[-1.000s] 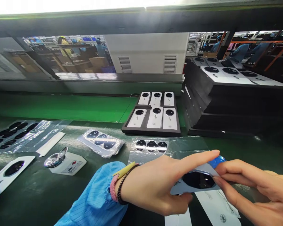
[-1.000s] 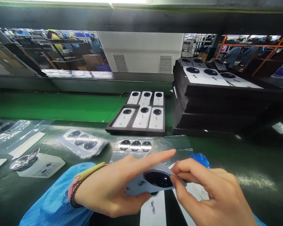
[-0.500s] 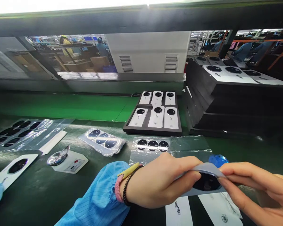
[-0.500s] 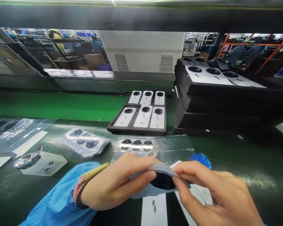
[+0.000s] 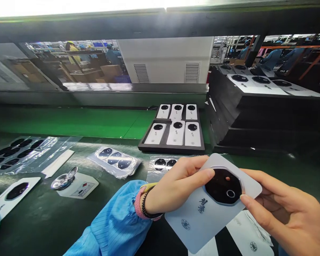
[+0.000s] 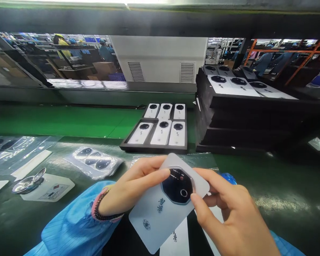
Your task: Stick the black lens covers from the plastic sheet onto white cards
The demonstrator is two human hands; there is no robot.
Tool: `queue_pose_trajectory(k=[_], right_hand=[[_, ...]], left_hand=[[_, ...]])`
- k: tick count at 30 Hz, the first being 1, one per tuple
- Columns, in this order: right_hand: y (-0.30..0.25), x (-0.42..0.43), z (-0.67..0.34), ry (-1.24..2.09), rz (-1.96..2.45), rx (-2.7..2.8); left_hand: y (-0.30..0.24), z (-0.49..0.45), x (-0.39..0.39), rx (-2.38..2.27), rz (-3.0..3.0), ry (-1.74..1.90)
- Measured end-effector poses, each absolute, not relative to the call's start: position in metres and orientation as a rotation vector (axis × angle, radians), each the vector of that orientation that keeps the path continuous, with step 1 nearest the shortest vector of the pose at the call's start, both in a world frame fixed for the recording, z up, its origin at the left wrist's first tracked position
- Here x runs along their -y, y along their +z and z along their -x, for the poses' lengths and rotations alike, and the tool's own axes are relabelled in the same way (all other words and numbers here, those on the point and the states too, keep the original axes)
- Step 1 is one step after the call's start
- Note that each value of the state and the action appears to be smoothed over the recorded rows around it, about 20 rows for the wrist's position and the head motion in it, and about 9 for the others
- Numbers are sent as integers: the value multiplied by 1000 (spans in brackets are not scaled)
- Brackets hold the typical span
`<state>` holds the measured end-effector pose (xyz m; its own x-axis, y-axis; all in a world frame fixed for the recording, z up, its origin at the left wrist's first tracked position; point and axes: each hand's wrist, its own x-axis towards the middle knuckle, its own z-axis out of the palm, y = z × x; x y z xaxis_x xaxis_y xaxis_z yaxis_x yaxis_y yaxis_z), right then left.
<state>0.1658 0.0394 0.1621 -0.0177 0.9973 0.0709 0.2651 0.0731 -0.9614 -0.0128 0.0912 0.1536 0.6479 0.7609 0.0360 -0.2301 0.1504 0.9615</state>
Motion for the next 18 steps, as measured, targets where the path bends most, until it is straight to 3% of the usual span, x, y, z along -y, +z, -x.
queue_pose_trajectory(k=[13,18], right_hand=[[163,-42,-165,1066,1322,1412],[167,-51,-177,1249,1287,1552]], left_hand=[[153,12,-87,-529,-1156,764],[154,11,-83,-548,-1121,750]])
